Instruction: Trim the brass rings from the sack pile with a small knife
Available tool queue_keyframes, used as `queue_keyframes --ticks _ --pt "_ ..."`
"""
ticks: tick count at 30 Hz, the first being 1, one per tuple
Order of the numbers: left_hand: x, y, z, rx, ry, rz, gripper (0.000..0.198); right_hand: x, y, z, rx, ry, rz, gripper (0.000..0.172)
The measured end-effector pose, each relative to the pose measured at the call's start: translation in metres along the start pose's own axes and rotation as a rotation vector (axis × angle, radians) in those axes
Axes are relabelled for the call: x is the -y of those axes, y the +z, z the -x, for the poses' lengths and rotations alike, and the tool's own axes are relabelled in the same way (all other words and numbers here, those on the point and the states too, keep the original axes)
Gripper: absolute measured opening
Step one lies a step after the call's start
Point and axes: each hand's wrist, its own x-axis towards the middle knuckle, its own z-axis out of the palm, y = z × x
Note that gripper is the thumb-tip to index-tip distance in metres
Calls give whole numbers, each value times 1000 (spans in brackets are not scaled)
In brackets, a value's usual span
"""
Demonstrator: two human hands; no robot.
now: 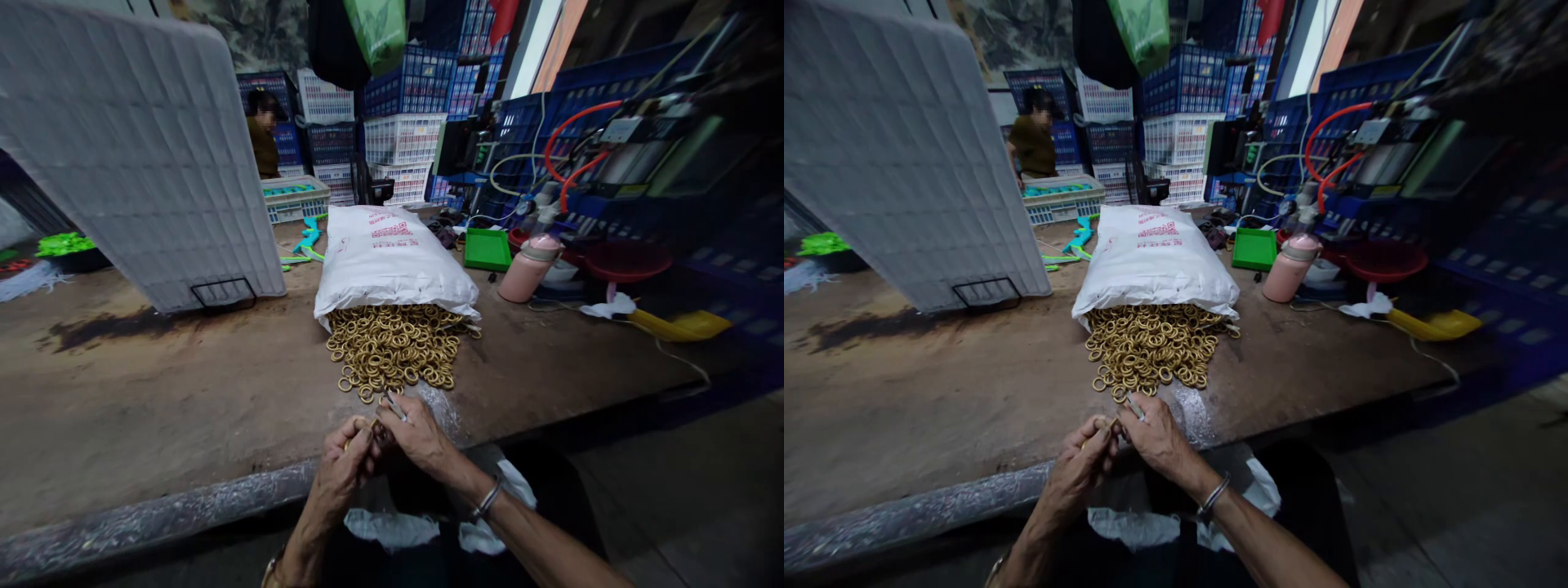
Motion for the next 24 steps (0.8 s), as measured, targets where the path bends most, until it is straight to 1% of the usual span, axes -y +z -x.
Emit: queue_keyframes --ticks 3,8,10,12,13,15,17,19,21,24 --pt "0 1 1 -8 -6 -9 33 -1 0 1 -22 -3 13 21" --pt "4 3 3 -19 -18 80 30 -8 1 -4 -38 50 -51 28" --pt "5 3 2 -19 -29 119 31 -14 2 -6 -67 78 -80 26" --pt "5 2 2 -8 -30 156 30 -21 3 -8 -61 117 -139 23" --pt "5 1 2 0 -26 171 30 -24 4 -8 -30 146 -181 23" --pt "5 0 1 19 -12 191 28 -25 6 -6 83 215 -284 27" --pt "5 -2 -1 26 5 199 26 -23 7 -3 214 269 -406 32" --pt "6 -3 -3 18 15 201 25 -18 8 0 313 298 -526 31" --pt "7 -5 -6 3 12 196 24 -13 8 1 346 314 -617 28" --pt "8 -7 -8 -7 15 185 25 -10 6 -3 329 327 -679 20"
